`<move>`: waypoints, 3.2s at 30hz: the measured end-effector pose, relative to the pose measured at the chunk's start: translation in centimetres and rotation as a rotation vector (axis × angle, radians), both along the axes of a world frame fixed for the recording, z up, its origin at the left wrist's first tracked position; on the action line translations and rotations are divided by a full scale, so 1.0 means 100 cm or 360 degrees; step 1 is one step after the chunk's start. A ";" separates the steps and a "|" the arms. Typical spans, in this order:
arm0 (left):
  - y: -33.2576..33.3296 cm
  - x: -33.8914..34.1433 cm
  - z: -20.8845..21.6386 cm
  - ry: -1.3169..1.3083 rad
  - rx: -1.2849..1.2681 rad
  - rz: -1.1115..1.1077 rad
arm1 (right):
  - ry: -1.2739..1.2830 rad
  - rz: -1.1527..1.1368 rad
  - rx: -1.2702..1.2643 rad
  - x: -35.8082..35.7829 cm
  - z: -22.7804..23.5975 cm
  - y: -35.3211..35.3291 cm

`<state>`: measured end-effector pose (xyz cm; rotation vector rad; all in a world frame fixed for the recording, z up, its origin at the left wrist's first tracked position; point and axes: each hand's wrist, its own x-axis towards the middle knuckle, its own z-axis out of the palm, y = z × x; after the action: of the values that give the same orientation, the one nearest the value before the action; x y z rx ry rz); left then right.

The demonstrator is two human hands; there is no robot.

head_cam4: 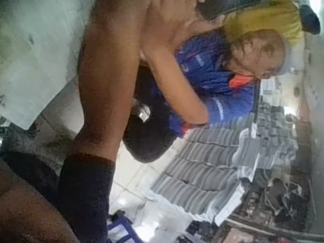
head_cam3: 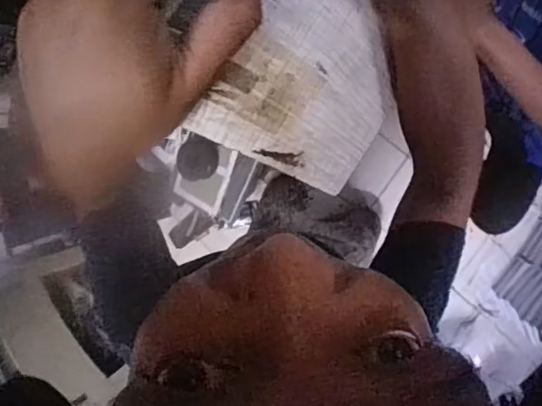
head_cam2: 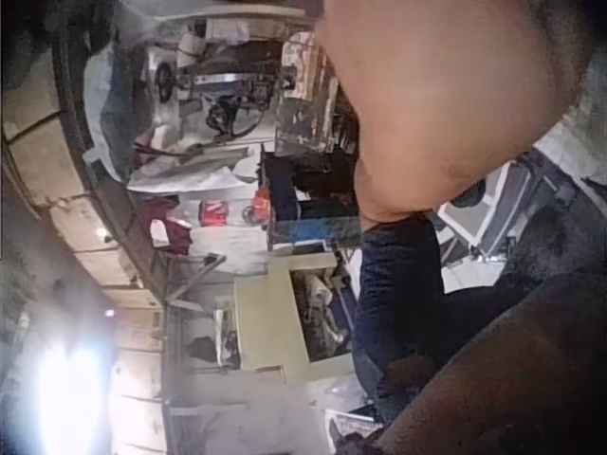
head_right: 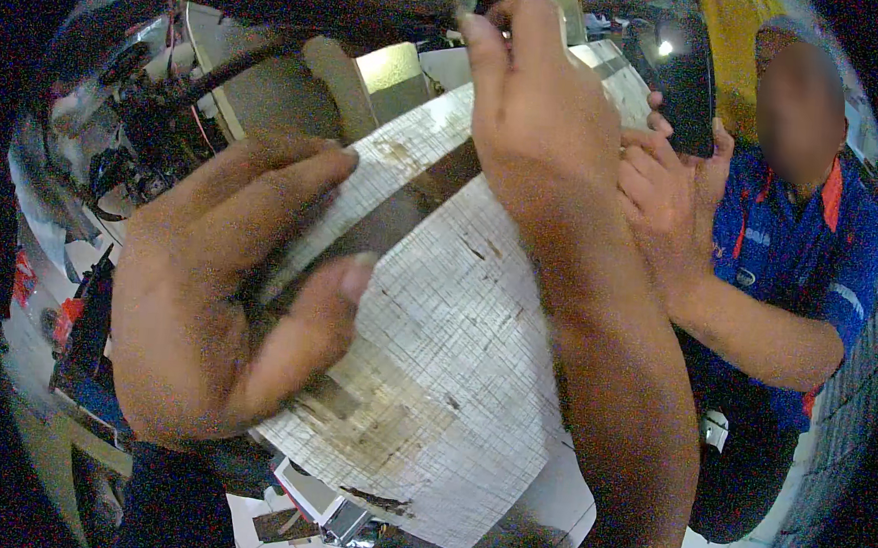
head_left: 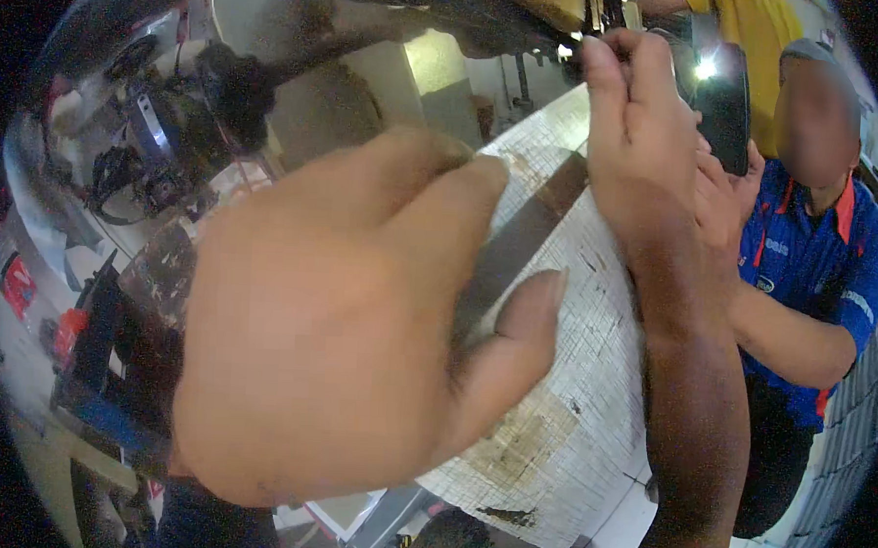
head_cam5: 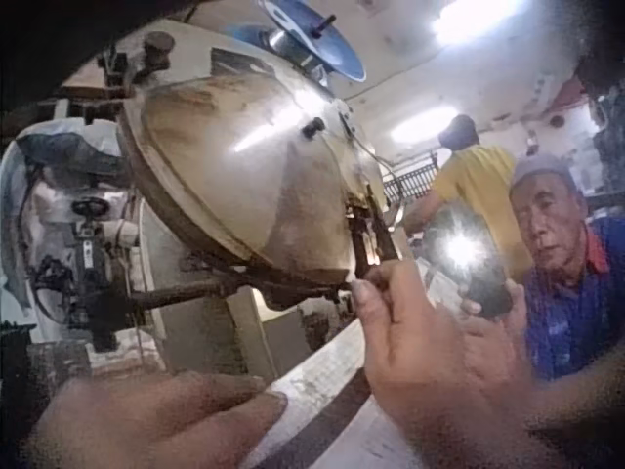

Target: The person adjusts components and clears a jam from an industrial sewing machine using a small screwdriver and a light.

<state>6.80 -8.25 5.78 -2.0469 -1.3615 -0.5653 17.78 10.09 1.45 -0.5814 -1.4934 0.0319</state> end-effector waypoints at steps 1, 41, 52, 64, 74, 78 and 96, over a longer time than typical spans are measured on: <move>0.005 -0.007 -0.004 -0.0094 0.0073 -0.0232 | -0.0009 0.0016 -0.0045 0.002 0.001 -0.003; -0.006 -0.003 0.000 -0.0108 0.0015 0.0054 | 0.0378 0.0926 -0.0469 0.000 0.002 0.015; -0.007 -0.006 0.002 -0.0090 0.0019 0.0010 | 0.0174 0.0381 -0.0335 -0.003 0.005 0.016; 0.017 0.017 0.036 0.0279 -0.0419 0.0526 | 0.0103 0.0217 -0.0451 0.003 0.004 0.016; 0.055 0.021 0.040 0.0520 -0.0124 0.0863 | 0.0055 0.0185 -0.0321 -0.003 0.004 0.013; 0.058 0.015 0.041 0.0536 -0.0088 0.0799 | 0.0053 0.0113 -0.0291 -0.002 0.002 0.014; 0.058 0.015 0.035 0.0341 -0.0211 0.0664 | 0.0075 0.0198 -0.0149 -0.005 -0.001 0.023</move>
<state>8.29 -2.48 9.26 -1.7835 -1.6636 -0.0738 17.24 12.36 1.33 -0.5587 -1.4865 0.2115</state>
